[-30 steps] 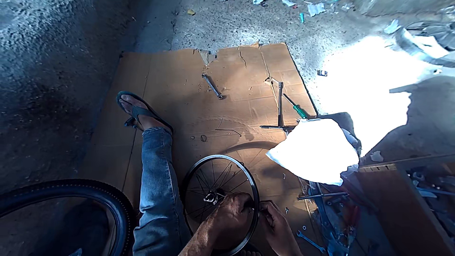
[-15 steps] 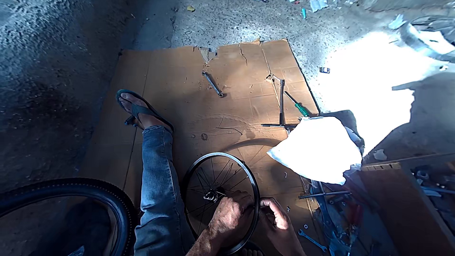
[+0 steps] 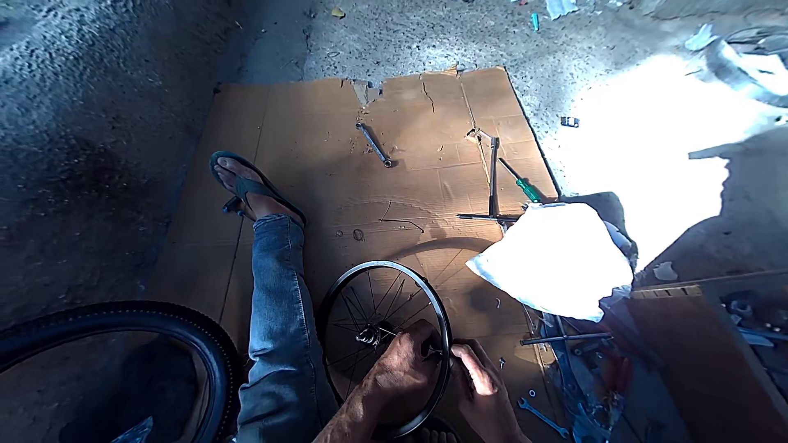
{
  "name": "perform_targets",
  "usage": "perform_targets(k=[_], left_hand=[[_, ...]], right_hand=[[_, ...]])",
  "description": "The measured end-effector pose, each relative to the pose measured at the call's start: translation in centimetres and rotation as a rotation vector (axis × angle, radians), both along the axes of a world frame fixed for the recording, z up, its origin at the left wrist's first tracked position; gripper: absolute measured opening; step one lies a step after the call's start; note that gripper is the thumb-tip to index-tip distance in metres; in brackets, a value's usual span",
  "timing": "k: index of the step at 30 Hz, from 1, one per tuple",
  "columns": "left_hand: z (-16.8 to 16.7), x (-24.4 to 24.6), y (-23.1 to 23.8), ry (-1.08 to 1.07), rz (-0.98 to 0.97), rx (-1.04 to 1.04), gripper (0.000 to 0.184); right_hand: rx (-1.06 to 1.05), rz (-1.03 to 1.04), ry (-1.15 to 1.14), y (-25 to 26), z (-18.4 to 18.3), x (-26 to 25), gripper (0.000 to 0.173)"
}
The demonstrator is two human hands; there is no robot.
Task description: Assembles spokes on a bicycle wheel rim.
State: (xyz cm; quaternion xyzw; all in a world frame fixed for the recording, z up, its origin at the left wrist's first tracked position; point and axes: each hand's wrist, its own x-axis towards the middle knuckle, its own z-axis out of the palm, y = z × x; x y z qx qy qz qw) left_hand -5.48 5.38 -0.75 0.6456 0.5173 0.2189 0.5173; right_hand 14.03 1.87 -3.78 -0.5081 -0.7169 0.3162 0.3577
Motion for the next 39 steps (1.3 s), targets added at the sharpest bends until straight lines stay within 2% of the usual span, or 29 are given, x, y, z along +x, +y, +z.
perform_targets(k=[5, 7, 9, 12, 15, 17, 20, 25, 29, 32, 35, 39], left_hand=[[-0.4, -1.2, 0.8, -0.078, -0.133, 0.037, 0.016], [-0.3, -1.3, 1.1, -0.022, -0.228, 0.059, 0.019], [-0.2, -1.3, 1.1, 0.044, -0.305, 0.056, 0.023], [-0.4, -1.2, 1.1, 0.074, -0.332, 0.065, 0.025], [-0.1, -0.9, 0.8, 0.201, -0.361, 0.06, 0.031], [0.1, -0.7, 0.6, 0.25, -0.363, 0.062, 0.035], [-0.2, -0.6, 0.4, 0.177, -0.287, 0.024, 0.029], [0.5, -0.8, 1.0, 0.129, -0.293, -0.133, 0.025], [1.2, -0.3, 1.2, 0.312, -0.41, -0.054, 0.037], [1.2, 0.0, 1.0, 0.38, -0.407, -0.033, 0.041], [0.7, -0.3, 0.7, 0.231, -0.283, -0.086, 0.029], [0.8, -0.7, 1.4, 0.172, -0.295, -0.191, 0.026]], right_hand=[[0.007, -0.003, -0.07, -0.3, 0.1, 0.1, 0.021], [-0.06, 0.024, -0.11, -0.4, 0.3, 0.5, 0.025], [-0.143, 0.041, -0.052, -0.5, 0.1, 0.8, 0.028], [-0.189, 0.04, 0.021, -0.4, -0.1, 1.0, 0.019], [-0.181, 0.053, 0.014, -0.4, -0.3, 0.8, 0.018], [-0.152, 0.053, -0.038, -0.4, -0.6, 0.7, 0.019], [-0.136, 0.061, -0.095, -0.6, -0.5, 0.7, 0.021], [-0.129, 0.096, -0.043, -0.5, -0.5, 1.0, 0.02], [-0.202, 0.096, 0.098, -0.4, -0.7, 1.3, 0.021], [-0.196, 0.074, 0.123, -0.4, -0.7, 1.1, 0.016], [-0.144, 0.072, 0.047, -0.5, -1.0, 1.1, 0.016], [-0.071, 0.084, -0.028, -0.7, -1.1, 0.9, 0.02]])
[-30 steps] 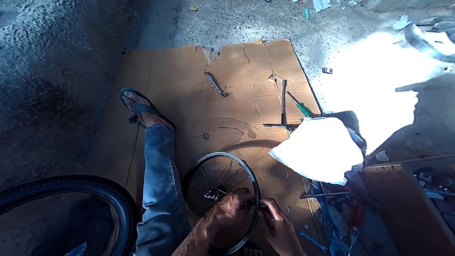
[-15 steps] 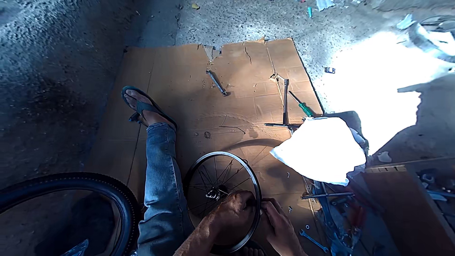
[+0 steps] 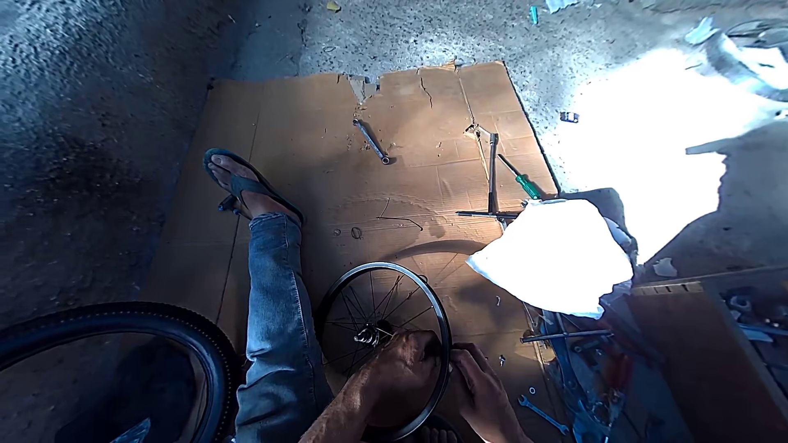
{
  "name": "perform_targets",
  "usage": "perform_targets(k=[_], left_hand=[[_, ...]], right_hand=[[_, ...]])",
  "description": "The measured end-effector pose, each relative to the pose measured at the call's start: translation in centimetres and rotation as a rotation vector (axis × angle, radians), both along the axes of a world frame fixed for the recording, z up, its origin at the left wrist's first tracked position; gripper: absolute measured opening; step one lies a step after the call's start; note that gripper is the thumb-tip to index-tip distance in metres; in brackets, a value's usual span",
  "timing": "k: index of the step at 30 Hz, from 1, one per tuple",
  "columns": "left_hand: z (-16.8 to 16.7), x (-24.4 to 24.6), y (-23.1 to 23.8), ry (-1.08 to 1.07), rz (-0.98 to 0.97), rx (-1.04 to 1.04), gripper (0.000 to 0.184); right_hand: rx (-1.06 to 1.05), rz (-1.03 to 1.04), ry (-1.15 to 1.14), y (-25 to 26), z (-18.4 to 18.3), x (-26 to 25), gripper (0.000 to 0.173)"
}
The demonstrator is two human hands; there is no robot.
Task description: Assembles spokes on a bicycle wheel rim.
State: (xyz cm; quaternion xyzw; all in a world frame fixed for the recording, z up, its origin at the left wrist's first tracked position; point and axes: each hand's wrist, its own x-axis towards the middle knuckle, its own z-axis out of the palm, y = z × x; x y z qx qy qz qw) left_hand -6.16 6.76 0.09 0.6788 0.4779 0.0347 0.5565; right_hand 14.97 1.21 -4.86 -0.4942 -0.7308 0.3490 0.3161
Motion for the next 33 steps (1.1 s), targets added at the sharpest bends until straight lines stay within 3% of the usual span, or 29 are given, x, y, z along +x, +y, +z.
perform_targets(k=[5, 12, 15, 18, 23, 29, 33], left_hand=[[-0.11, 0.5, -0.03, 0.103, -0.133, 0.121, 0.037], [-0.11, 0.19, -0.05, -0.008, 0.0, 0.027, 0.024], [0.12, 0.47, -0.09, 0.079, -0.095, 0.097, 0.033], [-0.12, 0.65, -0.36, 0.106, -0.11, 0.152, 0.037], [-0.44, 0.05, -0.33, -0.016, -0.009, 0.089, 0.024], [0.13, 0.59, -0.06, 0.124, -0.139, 0.123, 0.039], [-0.26, 0.33, -0.06, 0.016, -0.036, 0.059, 0.031]], right_hand=[[-0.144, -0.019, 0.185, -0.11, -0.02, -0.05, 0.022], [-0.099, 0.001, 0.07, -0.07, -0.05, 0.25, 0.019], [-0.174, 0.006, 0.183, -0.26, -0.37, 0.24, 0.026], [-0.157, -0.016, 0.173, -0.08, -0.33, 0.23, 0.018], [-0.084, -0.007, 0.028, 0.04, -0.05, 0.09, 0.02], [-0.174, -0.001, 0.207, 0.04, 0.07, -0.06, 0.021], [-0.139, -0.019, 0.147, -0.14, 0.13, -0.39, 0.017]])
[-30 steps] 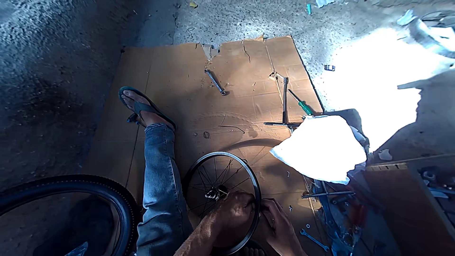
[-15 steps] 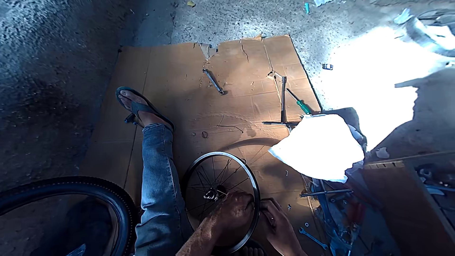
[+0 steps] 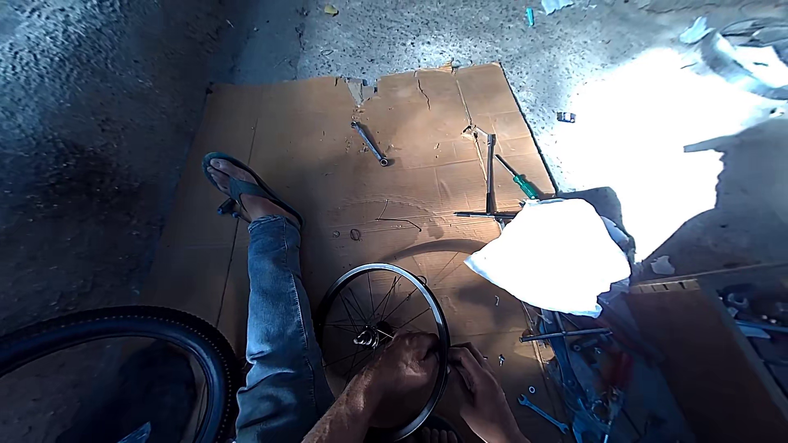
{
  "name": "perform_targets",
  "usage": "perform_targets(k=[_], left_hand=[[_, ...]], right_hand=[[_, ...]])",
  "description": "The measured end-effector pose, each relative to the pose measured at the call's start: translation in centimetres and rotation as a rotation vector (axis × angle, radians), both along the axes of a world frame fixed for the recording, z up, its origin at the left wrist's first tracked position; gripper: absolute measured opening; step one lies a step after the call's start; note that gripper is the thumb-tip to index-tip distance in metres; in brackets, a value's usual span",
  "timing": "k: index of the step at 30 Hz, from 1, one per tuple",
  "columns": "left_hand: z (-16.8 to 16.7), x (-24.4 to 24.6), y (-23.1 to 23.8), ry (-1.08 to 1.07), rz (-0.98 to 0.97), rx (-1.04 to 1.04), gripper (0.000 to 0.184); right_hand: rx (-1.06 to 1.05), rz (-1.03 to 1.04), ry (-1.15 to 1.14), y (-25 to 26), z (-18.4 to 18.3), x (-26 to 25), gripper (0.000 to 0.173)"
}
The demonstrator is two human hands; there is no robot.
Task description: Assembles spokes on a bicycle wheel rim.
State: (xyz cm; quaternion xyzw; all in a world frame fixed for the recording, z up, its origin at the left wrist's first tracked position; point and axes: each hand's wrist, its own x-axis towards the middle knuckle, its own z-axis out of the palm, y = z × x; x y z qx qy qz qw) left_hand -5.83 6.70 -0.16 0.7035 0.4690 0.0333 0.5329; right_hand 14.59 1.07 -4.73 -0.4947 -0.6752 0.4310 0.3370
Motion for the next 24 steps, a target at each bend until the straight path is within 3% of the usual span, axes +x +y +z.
perform_targets(k=[5, 18, 24], left_hand=[[0.0, -0.6, 0.5, -0.12, 0.065, -0.111, 0.024], [1.3, 0.3, 0.9, 0.075, -0.04, -0.185, 0.035], [-0.3, -0.6, -0.1, -0.091, 0.063, -0.126, 0.024]], right_hand=[[0.038, -0.048, -0.111, -0.3, 0.3, -0.9, 0.02], [0.025, -0.029, -0.195, -0.6, 0.7, -1.1, 0.025], [0.029, -0.002, -0.094, -0.8, 0.0, -0.4, 0.021]])
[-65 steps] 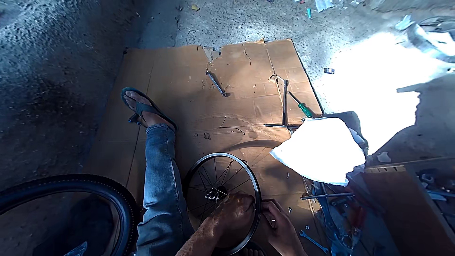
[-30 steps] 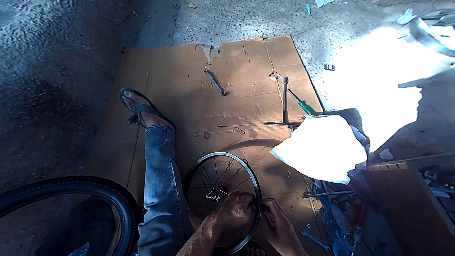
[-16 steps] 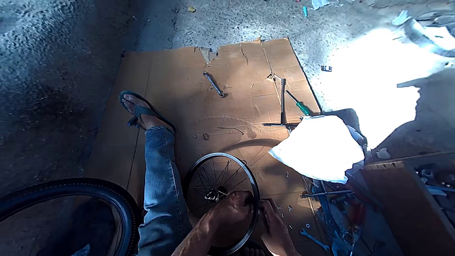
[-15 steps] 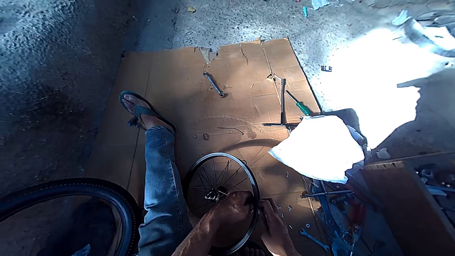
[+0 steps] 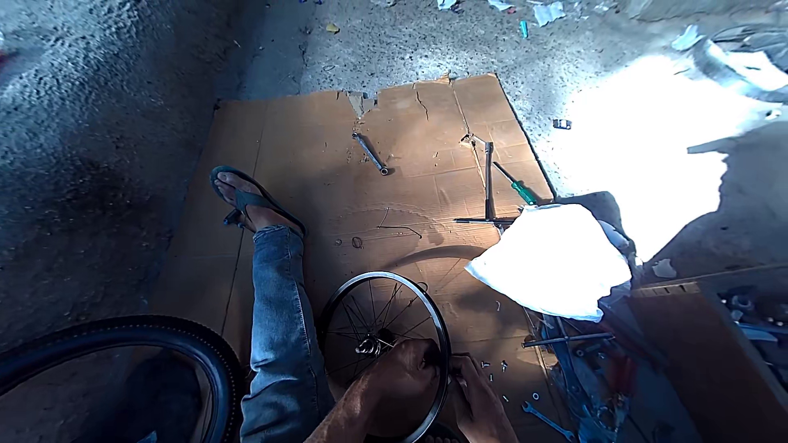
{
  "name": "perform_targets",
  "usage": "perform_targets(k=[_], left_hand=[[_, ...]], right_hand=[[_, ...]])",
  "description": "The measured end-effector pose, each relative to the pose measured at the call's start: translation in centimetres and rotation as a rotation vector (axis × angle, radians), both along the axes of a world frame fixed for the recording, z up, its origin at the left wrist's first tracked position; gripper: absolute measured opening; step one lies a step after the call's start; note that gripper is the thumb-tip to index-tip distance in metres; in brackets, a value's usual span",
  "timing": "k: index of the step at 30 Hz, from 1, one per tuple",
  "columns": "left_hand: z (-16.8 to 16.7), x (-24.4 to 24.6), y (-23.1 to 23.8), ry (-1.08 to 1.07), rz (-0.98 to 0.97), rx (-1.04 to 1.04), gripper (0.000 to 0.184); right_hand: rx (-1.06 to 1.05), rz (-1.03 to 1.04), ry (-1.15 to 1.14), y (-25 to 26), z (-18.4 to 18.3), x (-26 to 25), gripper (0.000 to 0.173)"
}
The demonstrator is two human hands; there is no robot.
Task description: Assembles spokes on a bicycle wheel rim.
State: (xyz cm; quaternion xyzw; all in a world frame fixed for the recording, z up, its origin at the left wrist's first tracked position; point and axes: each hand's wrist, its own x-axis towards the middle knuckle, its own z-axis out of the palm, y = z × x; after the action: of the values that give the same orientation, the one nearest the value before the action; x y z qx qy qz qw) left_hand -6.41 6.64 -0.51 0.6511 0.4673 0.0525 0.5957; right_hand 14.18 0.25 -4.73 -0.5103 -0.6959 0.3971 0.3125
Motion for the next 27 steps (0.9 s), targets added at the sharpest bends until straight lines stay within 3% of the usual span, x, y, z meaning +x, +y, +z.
perform_targets(k=[8, 19, 22, 27], left_hand=[[0.7, 0.8, -0.5, 0.163, -0.079, 0.074, 0.032], [1.8, 2.0, 2.3, 0.292, -0.128, -0.247, 0.029], [1.8, 1.5, 1.3, 0.206, -0.033, -0.135, 0.031], [0.6, 0.4, -0.7, 0.078, 0.019, 0.043, 0.023]], right_hand=[[0.066, -0.078, -0.055, -0.4, -0.4, -0.7, 0.022], [-0.092, -0.101, -0.069, 0.0, 0.6, -1.1, 0.025], [-0.128, -0.053, -0.023, 1.0, 0.9, 0.0, 0.031], [-0.107, 0.016, 0.132, 0.3, 0.1, 0.8, 0.02]])
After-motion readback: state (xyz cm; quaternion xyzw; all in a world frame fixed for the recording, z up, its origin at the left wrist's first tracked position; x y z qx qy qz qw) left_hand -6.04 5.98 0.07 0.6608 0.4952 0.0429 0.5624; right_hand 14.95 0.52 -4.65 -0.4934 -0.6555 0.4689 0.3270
